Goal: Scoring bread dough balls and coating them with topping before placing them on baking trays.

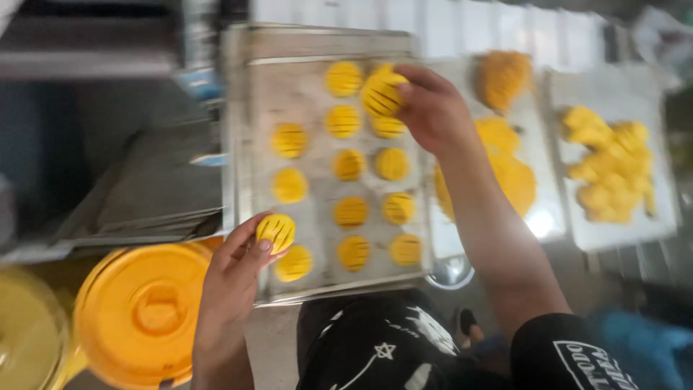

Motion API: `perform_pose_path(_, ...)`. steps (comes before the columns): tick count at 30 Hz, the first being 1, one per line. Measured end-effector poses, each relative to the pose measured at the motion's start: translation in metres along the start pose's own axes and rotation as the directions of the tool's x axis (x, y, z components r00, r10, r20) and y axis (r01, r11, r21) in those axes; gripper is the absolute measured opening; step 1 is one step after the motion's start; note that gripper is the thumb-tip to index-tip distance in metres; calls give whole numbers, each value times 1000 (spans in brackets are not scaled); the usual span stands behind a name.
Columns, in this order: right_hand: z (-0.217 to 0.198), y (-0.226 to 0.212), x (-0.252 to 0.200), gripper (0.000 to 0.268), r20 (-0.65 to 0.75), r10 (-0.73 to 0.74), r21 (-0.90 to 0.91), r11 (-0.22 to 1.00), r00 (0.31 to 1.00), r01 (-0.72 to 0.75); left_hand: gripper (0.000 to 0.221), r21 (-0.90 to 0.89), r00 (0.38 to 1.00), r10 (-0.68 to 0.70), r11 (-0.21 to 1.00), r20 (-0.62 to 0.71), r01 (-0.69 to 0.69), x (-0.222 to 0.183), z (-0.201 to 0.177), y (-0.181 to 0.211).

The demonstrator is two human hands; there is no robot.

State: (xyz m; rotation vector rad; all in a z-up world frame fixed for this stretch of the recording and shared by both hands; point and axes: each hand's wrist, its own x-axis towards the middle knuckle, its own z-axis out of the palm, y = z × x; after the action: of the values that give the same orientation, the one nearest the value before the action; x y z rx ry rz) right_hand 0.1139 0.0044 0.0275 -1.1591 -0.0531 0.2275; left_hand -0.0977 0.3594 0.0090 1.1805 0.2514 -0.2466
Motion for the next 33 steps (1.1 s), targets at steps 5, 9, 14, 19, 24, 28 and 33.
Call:
perform_pose_path(5,-118,-60,-160,51,-213,13,387,919,977,72,43,24,971,-36,999,236,31,21,113,-29)
perform_pose_path(9,-251,-36,-266,51,-343,-41,520,824,938,226,39,156,951,-54,988,305,6,59,236,-59)
perform_pose_path(14,-307,-41,-333,55,-543,113,571,776,832,268,38,583,917,136,734,375,-347,119,359,-116)
perform_pose_path(19,-339,-61,-349,60,-509,80,575,772,857,269,45,799,830,234,235,506,-553,149,415,-197)
perform_pose_path(24,-360,-74,-355,65,-471,73,606,751,879,262,76,734,776,-101,-267,623,-624,122,434,-217)
perform_pose_path(28,-373,-76,-360,69,-429,51,582,779,902,232,79,838,856,-247,-209,454,-504,101,442,-209)
perform_pose_path(33,-367,-86,-345,65,-379,40,588,782,924,207,80,803,852,-147,-288,502,-522,103,438,-207)
